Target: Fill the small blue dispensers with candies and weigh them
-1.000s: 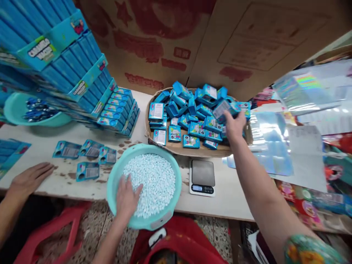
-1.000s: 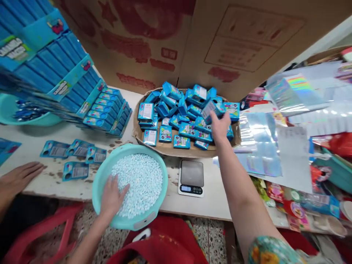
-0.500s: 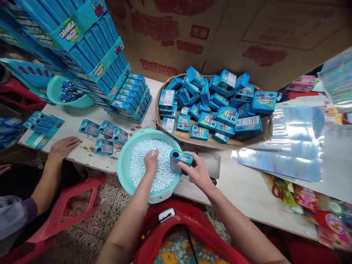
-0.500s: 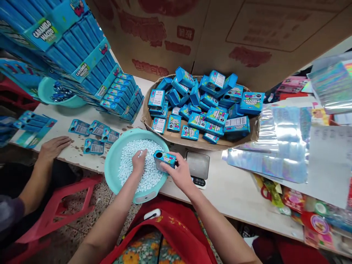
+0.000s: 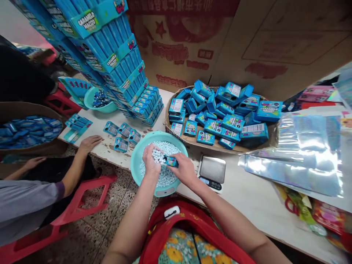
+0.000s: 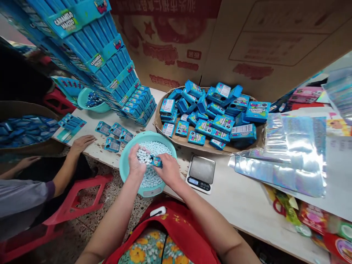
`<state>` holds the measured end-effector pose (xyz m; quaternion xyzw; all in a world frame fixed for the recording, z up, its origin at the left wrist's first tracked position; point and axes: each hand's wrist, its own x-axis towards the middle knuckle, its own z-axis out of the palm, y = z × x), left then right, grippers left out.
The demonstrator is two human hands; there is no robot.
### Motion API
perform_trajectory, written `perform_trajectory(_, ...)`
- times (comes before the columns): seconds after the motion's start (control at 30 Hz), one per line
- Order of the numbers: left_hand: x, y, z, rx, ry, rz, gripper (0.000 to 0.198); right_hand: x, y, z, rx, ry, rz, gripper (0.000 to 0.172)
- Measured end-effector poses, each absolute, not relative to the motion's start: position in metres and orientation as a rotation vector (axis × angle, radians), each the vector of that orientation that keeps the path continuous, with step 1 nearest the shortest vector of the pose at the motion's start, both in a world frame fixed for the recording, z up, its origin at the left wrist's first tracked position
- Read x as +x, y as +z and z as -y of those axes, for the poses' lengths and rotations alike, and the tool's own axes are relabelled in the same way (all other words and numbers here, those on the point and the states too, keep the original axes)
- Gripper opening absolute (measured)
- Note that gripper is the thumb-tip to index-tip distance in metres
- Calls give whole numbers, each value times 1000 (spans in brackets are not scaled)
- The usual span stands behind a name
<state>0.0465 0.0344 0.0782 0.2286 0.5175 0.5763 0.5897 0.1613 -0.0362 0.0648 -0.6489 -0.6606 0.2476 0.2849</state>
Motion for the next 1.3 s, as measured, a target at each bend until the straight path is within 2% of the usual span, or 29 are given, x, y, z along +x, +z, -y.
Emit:
perform_trajectory(0.2, 46, 82, -34, 524, 1329, -1198, 37, 161, 75, 35, -1749, 669, 1842, 33)
perform_trajectory(0.77, 10, 72, -67, 686, 1101, -1013, 34, 108, 65, 29, -1890, 610, 1457, 37)
perform_trajectory(1.3, 28, 72, -65, 816, 1115, -1106, 37, 122, 60, 30, -1864, 642, 1380, 36)
